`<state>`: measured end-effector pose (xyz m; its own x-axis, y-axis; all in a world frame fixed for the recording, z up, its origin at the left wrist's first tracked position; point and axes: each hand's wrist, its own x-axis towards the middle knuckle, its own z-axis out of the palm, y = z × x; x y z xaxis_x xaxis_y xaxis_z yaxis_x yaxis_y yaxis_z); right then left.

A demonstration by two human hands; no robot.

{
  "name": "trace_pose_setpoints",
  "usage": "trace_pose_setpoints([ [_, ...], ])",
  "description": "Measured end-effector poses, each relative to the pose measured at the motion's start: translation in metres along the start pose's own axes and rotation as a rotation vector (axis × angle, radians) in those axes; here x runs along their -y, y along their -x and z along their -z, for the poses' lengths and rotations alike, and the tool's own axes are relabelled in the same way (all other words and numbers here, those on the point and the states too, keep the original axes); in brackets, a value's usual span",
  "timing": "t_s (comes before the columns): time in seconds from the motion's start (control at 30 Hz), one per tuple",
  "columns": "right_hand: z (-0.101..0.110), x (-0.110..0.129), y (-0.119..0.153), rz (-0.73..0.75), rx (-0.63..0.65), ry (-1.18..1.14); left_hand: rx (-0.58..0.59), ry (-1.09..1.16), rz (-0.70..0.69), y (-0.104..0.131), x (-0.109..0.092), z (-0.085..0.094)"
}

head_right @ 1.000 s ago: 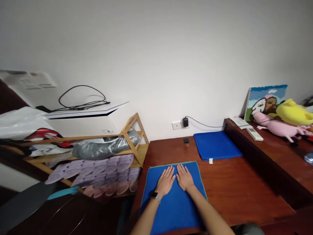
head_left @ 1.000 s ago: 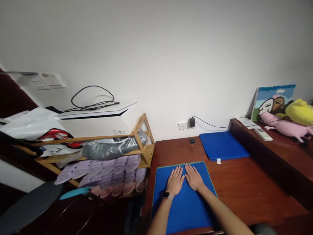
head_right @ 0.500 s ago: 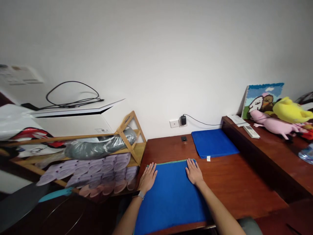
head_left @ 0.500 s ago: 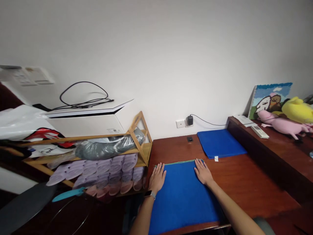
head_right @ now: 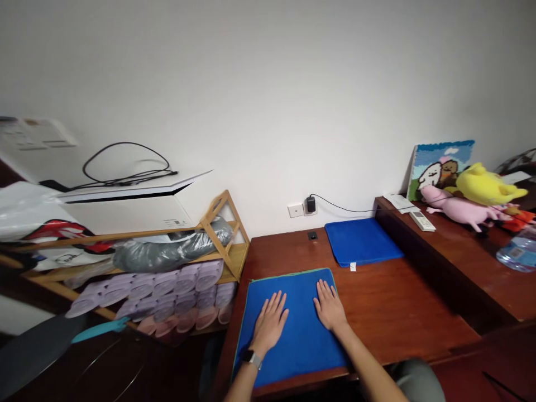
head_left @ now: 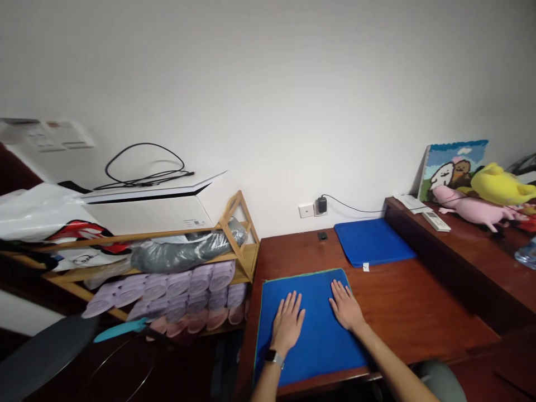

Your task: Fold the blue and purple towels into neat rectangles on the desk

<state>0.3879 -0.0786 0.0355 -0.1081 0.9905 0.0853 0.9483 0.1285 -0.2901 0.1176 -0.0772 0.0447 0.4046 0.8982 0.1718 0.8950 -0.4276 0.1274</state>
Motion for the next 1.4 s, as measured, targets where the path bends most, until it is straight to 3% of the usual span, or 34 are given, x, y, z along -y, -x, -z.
trace_pose_setpoints([
  [0.17, 0.031, -0.032, 0.005, -0.156, 0.084, 0.041, 0.022, -0.064, 0.165, 0.027, 0.077, 0.020],
  [0.23, 0.039, -0.028, 0.012, -0.182, 0.054, 0.038, 0.011, -0.067, 0.193, 0.038, 0.086, 0.032],
  [0.3, 0.037, -0.006, 0.028, -0.144, -0.024, 0.007, -0.033, -0.057, 0.185, 0.046, 0.066, 0.039],
  [0.37, 0.026, 0.026, 0.051, -0.030, -0.101, -0.031, -0.079, -0.032, 0.114, 0.054, 0.023, 0.039],
  [0.47, -0.002, 0.068, 0.091, 0.179, -0.150, -0.057, -0.061, 0.020, -0.114, 0.070, -0.046, 0.026],
  [0.53, -0.017, 0.077, 0.112, 0.251, -0.160, -0.052, -0.059, 0.026, -0.149, 0.085, -0.069, 0.015],
  [0.6, -0.025, 0.070, 0.126, 0.235, -0.166, -0.039, -0.069, 0.011, -0.110, 0.101, -0.067, 0.006],
  [0.8, -0.019, -0.001, 0.141, 0.027, -0.189, -0.014, -0.175, -0.079, 0.177, 0.152, 0.006, -0.001],
  [0.9, -0.019, -0.025, 0.148, -0.012, -0.203, -0.012, -0.223, -0.108, 0.251, 0.174, 0.023, -0.005],
  [1.1, -0.027, -0.023, 0.154, -0.079, -0.233, -0.002, -0.260, -0.091, 0.274, 0.189, 0.011, -0.004],
  [1.3, -0.016, 0.005, 0.148, -0.048, -0.237, 0.003, -0.199, -0.034, 0.117, 0.154, -0.025, 0.018],
  [1.4, -0.015, 0.013, 0.149, -0.011, -0.204, 0.000, -0.158, -0.024, 0.083, 0.138, -0.035, 0.018],
])
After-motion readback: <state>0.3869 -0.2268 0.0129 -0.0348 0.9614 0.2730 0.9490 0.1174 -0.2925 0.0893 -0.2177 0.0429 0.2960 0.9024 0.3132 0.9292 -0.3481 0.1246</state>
